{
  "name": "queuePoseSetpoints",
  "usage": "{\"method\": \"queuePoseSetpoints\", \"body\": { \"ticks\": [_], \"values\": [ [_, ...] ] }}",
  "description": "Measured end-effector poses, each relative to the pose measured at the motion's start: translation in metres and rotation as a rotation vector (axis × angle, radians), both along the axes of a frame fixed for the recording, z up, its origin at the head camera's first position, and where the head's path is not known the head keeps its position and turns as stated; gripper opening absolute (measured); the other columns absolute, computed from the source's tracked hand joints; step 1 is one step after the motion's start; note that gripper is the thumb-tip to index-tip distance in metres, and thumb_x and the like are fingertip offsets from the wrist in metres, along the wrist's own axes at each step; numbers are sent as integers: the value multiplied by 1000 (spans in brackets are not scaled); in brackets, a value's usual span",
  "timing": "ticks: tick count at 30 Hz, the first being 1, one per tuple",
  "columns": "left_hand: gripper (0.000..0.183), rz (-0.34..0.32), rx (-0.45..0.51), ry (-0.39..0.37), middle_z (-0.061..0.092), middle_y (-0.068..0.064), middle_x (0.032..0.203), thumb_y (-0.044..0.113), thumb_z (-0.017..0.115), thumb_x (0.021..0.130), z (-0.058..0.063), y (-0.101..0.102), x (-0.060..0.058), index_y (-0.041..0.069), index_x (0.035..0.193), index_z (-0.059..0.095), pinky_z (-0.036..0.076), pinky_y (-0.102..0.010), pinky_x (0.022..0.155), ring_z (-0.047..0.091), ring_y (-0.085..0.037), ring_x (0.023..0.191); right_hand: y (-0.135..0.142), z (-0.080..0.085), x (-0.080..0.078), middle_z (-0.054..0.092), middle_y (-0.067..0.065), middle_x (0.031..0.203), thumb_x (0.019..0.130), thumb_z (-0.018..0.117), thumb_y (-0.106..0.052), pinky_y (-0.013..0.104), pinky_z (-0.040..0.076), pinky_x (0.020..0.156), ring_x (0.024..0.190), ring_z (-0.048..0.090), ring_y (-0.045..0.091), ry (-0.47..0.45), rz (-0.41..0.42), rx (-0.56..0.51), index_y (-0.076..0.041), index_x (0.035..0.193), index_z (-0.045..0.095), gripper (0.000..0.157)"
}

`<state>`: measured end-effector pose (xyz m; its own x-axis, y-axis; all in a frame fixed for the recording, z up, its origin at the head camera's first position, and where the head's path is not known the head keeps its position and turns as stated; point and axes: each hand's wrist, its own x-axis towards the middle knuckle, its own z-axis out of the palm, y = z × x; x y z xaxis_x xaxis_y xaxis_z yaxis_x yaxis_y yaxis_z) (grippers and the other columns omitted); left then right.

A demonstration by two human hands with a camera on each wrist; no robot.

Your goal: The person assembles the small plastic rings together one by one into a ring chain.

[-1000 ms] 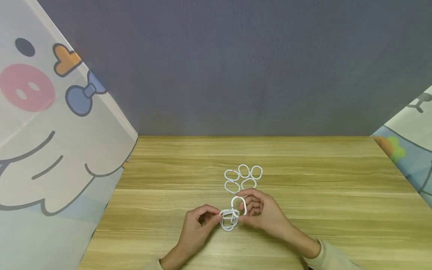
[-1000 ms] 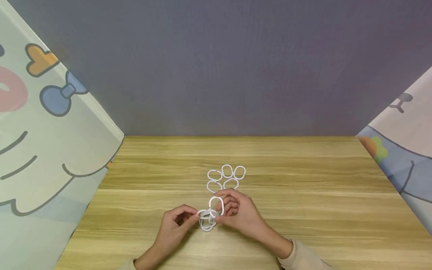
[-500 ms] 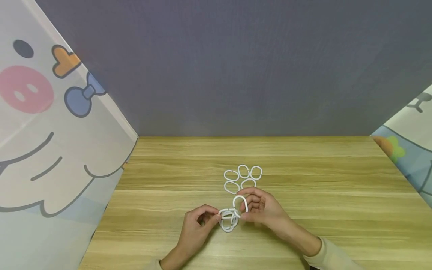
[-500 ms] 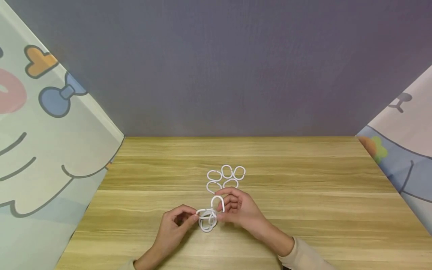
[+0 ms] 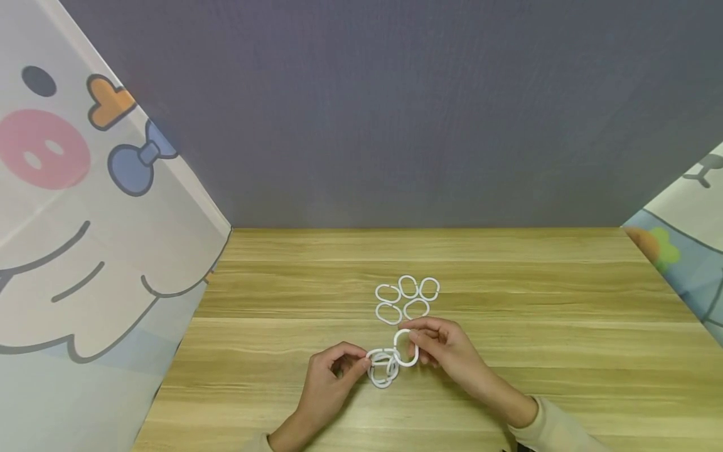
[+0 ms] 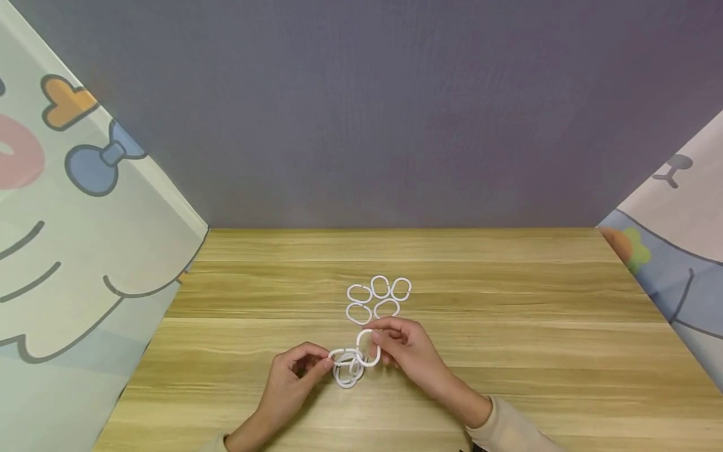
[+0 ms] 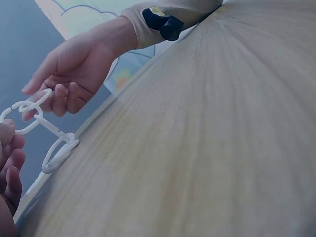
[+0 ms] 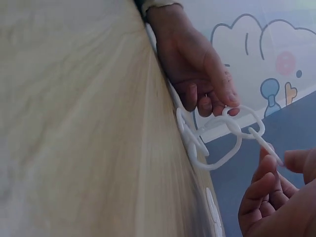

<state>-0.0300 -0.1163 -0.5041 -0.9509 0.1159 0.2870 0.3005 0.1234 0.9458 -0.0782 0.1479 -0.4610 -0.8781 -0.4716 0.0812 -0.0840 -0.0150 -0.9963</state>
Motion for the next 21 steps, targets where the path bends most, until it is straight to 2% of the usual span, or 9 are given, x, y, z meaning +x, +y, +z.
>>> {"method": "queuePoseSetpoints", "body": {
  "ticks": [4, 9, 12, 17, 21],
  "values": [
    [7, 11, -4, 3, 77, -7, 83, -1, 84, 95, 0, 0, 0, 4, 99, 81, 50, -20, 59, 58, 0, 70, 0, 1, 1, 72, 9, 80, 108, 67, -2, 22, 48, 52, 65, 62, 6, 14, -49, 62, 14, 121, 72, 21],
    [9, 15, -3, 5, 77, -7, 83, -2, 84, 95, 0, 0, 0, 6, 99, 81, 50, -20, 59, 58, 0, 70, 0, 1, 2, 66, 1, 79, 103, 74, -1, 21, 45, 51, 64, 57, 8, -4, -139, 119, 9, 113, 74, 14],
    [8, 9, -1, 6, 77, -8, 83, -2, 84, 95, 0, 0, 0, 4, 99, 81, 50, -20, 59, 58, 0, 70, 0, 2, 2, 64, 2, 78, 102, 74, 0, 20, 43, 50, 62, 54, 7, -14, -161, 121, 10, 113, 75, 14],
    [6, 3, -5, 5, 77, -8, 83, 1, 84, 96, 0, 0, 0, 3, 100, 81, 50, -20, 59, 59, 0, 70, -1, 5, 2, 66, 12, 84, 101, 74, 3, 19, 42, 50, 61, 55, 8, -39, -184, 102, 12, 113, 72, 15],
    [6, -9, -4, 16, 77, -8, 83, 1, 84, 96, 0, 0, 0, 1, 100, 80, 51, -20, 58, 60, 0, 71, -1, 7, 3, 68, 11, 88, 100, 75, 2, 18, 42, 50, 61, 57, 9, -64, -206, 77, 13, 114, 70, 18]
  ]
}}
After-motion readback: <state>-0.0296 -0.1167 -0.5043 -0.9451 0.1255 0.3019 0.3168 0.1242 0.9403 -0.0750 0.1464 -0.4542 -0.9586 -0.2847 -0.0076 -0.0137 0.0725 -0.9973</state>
